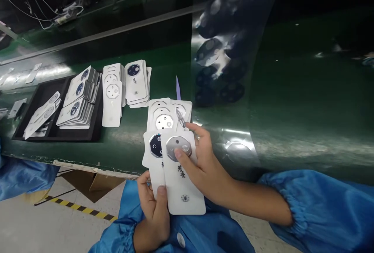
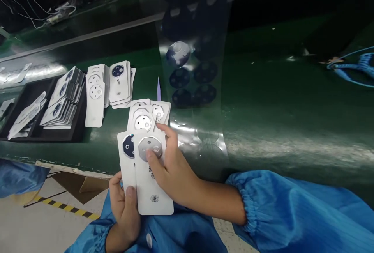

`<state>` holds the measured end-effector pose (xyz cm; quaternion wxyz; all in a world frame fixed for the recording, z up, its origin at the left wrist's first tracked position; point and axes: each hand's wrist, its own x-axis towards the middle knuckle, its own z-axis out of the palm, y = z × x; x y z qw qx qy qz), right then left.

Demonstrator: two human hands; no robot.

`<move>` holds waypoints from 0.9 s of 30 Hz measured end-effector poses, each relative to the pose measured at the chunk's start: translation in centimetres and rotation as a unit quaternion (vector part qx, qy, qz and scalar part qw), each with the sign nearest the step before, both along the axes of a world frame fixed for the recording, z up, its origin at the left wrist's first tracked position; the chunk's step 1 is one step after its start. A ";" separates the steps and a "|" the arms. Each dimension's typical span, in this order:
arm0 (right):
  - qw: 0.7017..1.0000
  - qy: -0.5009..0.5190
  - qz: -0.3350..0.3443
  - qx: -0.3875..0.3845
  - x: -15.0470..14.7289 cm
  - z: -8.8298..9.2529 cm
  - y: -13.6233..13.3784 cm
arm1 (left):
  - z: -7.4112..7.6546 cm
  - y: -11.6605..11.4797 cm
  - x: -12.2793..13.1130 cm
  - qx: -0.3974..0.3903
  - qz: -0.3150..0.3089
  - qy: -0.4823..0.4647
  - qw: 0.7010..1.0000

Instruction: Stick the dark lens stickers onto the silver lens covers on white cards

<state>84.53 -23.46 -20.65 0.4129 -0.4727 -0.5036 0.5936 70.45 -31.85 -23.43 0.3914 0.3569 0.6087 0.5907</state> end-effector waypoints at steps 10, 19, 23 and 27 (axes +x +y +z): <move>0.998 0.011 0.043 0.046 0.6 0.3 0.1 | 0.5 0.9 -0.3 -0.002 -0.009 0.086 0.996; 0.998 -0.001 0.044 0.048 0.7 0.2 0.3 | 0.3 1.1 -0.2 -0.004 0.023 0.081 0.996; 0.998 0.000 0.049 0.042 0.7 0.3 0.3 | 0.3 1.0 0.0 0.014 0.022 0.081 0.996; 0.998 0.003 0.054 0.034 0.7 0.1 0.3 | 0.3 1.0 0.0 0.033 0.001 0.084 0.996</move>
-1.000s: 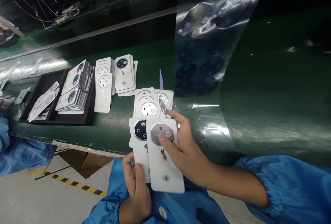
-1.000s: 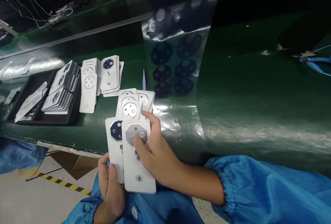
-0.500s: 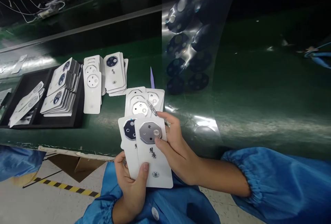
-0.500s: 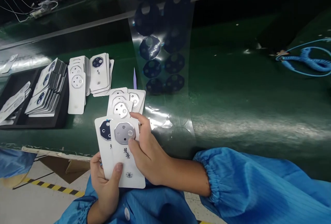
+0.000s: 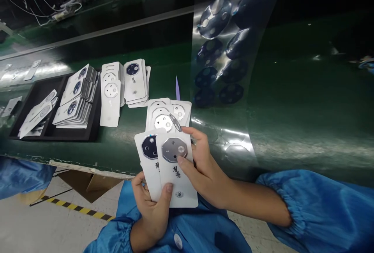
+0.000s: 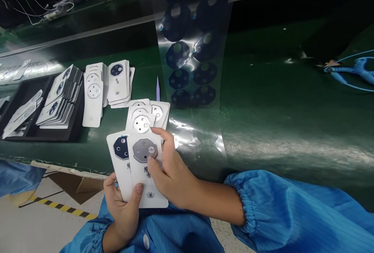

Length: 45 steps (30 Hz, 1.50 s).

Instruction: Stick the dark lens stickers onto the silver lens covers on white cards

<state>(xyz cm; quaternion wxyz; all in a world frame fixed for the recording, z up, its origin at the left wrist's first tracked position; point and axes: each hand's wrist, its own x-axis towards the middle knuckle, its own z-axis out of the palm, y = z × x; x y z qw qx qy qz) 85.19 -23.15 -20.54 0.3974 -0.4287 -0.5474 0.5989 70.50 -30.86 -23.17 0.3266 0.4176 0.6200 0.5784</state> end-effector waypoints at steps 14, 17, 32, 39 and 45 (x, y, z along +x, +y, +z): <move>1.000 0.011 0.004 -0.015 -0.1 0.1 0.2 | -0.2 0.1 0.0 0.029 -0.008 0.020 0.999; 1.000 0.009 0.001 -0.015 -0.1 0.0 0.2 | -0.2 0.0 0.0 0.025 -0.006 0.019 1.000; 1.000 0.008 -0.001 -0.025 -0.2 0.5 0.3 | -1.1 -0.9 -0.1 -0.063 0.039 -0.048 0.996; 0.999 0.015 0.011 -0.028 -0.2 0.3 0.4 | 0.3 -0.4 1.5 -0.075 0.087 -0.079 0.990; 1.000 0.018 0.009 -0.024 -0.2 0.0 0.3 | -1.7 -1.1 -0.1 -0.055 0.051 -0.054 0.996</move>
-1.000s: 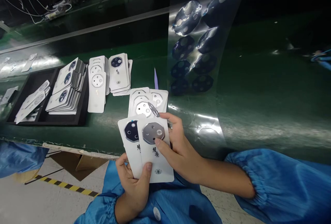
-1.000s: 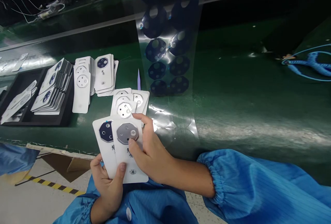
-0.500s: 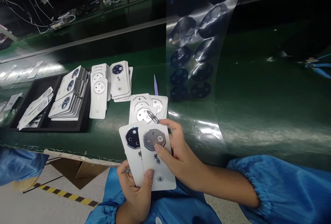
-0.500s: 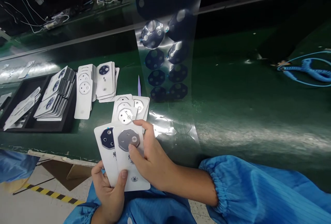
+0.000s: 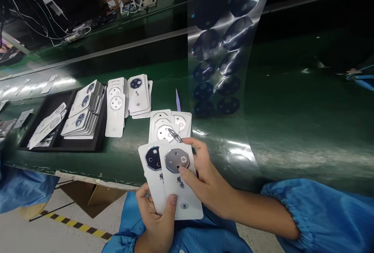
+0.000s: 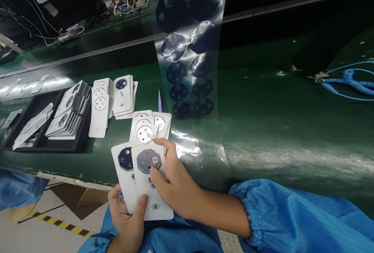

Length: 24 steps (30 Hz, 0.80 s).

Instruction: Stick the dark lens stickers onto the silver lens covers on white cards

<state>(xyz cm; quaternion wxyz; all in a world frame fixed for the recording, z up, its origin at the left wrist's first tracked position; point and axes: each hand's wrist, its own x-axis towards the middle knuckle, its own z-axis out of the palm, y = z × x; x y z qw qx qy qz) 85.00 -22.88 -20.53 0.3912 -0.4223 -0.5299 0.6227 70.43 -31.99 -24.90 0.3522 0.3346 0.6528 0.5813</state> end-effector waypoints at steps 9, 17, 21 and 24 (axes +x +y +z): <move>1.000 -0.009 0.006 -0.019 0.1 0.2 0.0 | -0.9 -0.3 -0.3 0.000 -0.019 -0.001 1.000; 1.000 -0.022 0.009 -0.017 0.1 0.1 0.0 | -0.9 -0.5 -0.5 0.001 -0.035 -0.004 0.999; 0.999 -0.023 0.008 -0.022 0.1 0.2 0.1 | -1.0 -0.4 -0.6 0.008 -0.036 0.003 0.999; 1.000 -0.009 0.012 -0.023 0.0 0.3 0.1 | -0.9 -0.3 -0.7 0.006 -0.029 0.013 0.999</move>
